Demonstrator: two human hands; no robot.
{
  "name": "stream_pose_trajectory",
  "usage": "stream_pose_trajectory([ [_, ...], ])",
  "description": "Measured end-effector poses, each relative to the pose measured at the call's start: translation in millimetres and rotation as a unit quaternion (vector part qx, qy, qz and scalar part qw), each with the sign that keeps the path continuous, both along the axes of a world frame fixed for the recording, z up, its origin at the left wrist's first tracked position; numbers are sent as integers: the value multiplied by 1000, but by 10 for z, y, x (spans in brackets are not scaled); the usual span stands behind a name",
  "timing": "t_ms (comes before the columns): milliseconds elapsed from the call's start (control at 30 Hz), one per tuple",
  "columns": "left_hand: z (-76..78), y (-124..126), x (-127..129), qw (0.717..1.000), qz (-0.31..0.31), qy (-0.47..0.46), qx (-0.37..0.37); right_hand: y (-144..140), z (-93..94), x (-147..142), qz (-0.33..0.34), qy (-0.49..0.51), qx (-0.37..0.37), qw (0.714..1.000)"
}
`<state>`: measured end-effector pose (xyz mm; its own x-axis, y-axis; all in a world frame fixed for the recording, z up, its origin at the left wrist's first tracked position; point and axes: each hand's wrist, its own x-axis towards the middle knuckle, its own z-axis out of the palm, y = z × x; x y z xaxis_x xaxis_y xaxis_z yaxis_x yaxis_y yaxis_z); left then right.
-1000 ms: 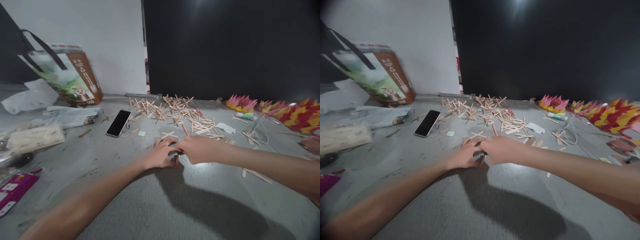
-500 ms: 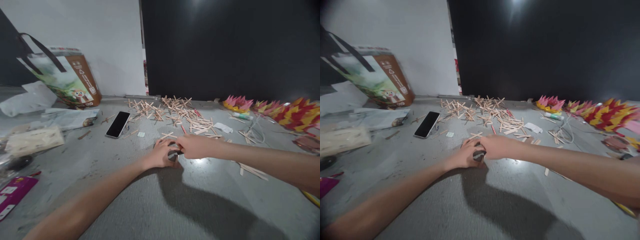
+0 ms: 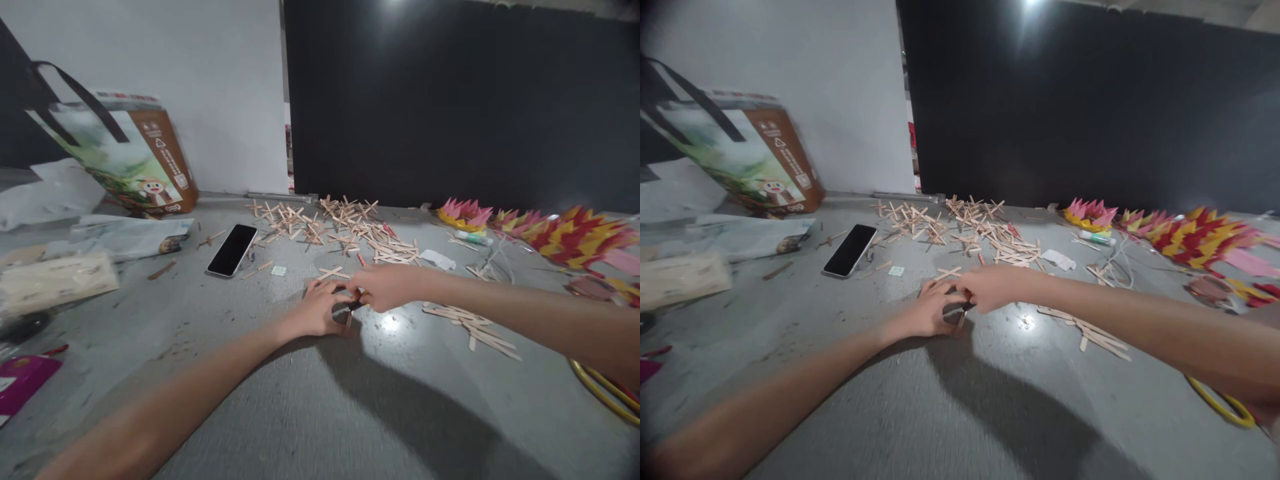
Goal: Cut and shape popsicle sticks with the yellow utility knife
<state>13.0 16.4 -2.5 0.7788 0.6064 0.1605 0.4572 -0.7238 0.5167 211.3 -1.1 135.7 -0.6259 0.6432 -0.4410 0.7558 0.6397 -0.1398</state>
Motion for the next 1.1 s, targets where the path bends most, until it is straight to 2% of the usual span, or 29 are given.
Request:
stream_pose_trajectory([
  [167,-8,-6,21,1000,0,-11,12,-57,-61,-58,-89,3,4,996],
  [300,-20,-8,19,1000,6,-6,12,-144,-130,-51,-97,14,32,995],
  [400,-33,-8,0,1000,5,-11,13,-164,-170,-13,-70,-6,60,996],
  [600,-30,-15,-18,1000,5,-6,20,-87,-117,30,2,-2,38,999],
  [800,-2,-25,-27,1000,-6,-5,22,-84,-74,20,118,-30,88,989],
  [900,-23,-16,-27,1000,-5,-13,28,-85,-86,26,131,-24,97,986],
  [1000,-48,-11,-24,999,-2,-18,28,-69,-46,47,85,-2,59,995],
  [1100,-51,-12,-25,1000,-1,-17,18,-14,69,75,25,4,-43,999],
])
